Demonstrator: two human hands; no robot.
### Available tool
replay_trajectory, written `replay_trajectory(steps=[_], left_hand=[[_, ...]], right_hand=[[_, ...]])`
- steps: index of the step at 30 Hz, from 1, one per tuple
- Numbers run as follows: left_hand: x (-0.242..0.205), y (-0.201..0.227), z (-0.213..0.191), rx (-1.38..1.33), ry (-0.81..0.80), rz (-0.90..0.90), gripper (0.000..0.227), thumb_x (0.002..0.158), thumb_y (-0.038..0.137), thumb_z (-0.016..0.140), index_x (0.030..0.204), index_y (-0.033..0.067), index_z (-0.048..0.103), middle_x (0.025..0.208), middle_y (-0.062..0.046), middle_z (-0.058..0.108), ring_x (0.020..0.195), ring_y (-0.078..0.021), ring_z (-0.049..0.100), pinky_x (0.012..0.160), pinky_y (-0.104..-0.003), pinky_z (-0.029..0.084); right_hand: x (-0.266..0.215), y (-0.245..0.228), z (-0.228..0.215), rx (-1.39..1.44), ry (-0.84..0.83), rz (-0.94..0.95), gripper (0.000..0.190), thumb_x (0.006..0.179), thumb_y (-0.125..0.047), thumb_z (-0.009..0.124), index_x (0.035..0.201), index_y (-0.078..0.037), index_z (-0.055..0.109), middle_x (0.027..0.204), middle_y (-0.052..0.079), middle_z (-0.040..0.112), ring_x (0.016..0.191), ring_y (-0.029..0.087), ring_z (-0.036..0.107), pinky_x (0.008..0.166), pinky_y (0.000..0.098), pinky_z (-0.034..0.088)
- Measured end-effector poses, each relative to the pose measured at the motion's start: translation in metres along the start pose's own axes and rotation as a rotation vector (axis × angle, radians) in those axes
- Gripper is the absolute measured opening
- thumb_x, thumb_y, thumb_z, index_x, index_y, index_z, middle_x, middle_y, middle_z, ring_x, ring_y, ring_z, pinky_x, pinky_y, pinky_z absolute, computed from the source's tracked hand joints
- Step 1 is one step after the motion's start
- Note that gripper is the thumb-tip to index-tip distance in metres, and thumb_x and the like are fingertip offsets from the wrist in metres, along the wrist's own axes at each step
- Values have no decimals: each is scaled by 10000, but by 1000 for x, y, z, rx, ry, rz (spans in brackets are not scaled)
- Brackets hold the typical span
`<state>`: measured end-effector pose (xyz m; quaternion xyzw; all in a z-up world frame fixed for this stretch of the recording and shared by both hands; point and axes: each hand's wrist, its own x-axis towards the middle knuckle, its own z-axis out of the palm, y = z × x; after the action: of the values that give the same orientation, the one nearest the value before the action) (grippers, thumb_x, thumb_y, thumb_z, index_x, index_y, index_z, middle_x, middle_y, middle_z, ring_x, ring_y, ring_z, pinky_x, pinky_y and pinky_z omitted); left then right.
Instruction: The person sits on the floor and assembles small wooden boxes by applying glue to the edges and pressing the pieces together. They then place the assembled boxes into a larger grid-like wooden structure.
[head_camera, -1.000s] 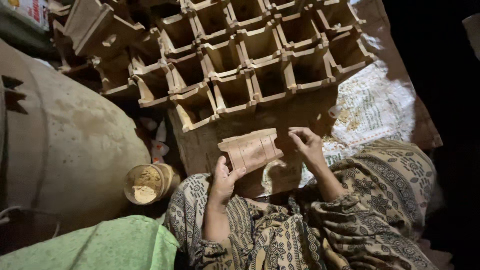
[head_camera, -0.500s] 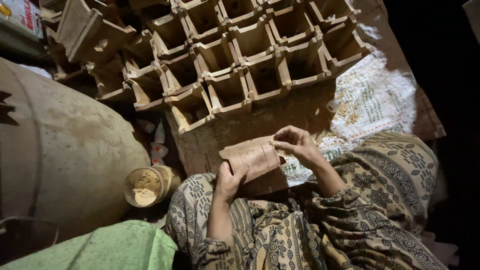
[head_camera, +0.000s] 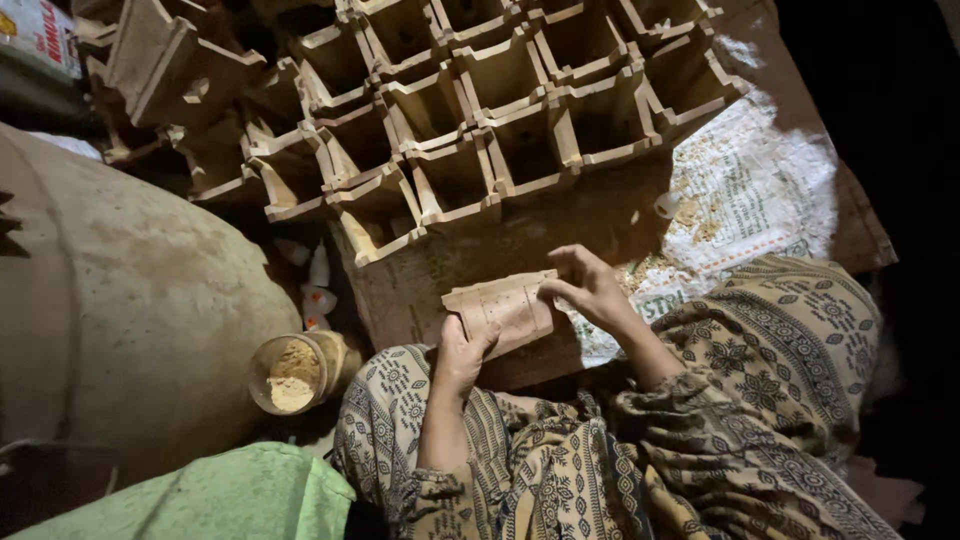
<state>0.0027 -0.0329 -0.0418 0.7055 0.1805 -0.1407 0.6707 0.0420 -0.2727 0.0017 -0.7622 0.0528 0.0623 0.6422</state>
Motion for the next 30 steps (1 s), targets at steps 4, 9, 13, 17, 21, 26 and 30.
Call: replay_trajectory(steps=[4,9,13,17,21,26,30], left_hand=[[19,-43,-8,-123,10,40,479,796,110,833,1210,22,607,1090,-135,713,968,-228,676,843,-431,565],[23,-77,-40,-292,232,73,515,807,-13,750,1280,23,550,1164,-134,659,1000,-215,625,894,-435,553],[3,0,-20,-364,266,112,466,845,29,766,1268,38,571,1165,-97,680,987,-181,651,870,-373,570],[4,0,-16,-392,278,121,485,817,26,801,1254,46,591,1146,-104,700,977,-180,665,865,-380,577],[6,-3,-11,-412,270,135,501,782,6,821,1230,30,598,1138,-128,704,973,-194,664,858,-402,576],[13,-20,-13,-332,190,123,503,737,9,849,1185,28,620,1062,-121,713,939,-205,676,828,-413,565],[10,-4,-6,-216,108,137,528,679,40,902,1136,12,639,1019,-138,712,904,-222,672,825,-421,556]], right_hand=[[17,27,-17,10,89,11,312,960,-163,764,1263,-115,704,899,133,767,811,188,721,760,349,597],[47,168,-98,-906,379,-165,283,1004,-339,708,1235,-178,734,1026,91,740,1008,297,717,925,433,567],[3,121,-73,-1339,283,72,504,954,-369,633,1383,-102,637,1421,181,560,1340,395,451,1030,535,371],[-6,79,-24,-1430,-21,287,767,1090,-634,292,1533,-36,476,1679,215,304,1593,413,47,1224,632,-61],[15,127,-28,-1386,311,-101,556,990,-647,538,1092,-166,798,1511,192,554,1515,428,290,1194,589,183],[39,178,-89,-1247,416,-206,438,700,-332,836,1103,-257,680,1232,36,570,1157,347,525,863,482,502],[41,170,-79,-1235,390,-301,443,642,-399,864,1028,-280,685,1263,42,532,1202,354,467,881,466,458]])
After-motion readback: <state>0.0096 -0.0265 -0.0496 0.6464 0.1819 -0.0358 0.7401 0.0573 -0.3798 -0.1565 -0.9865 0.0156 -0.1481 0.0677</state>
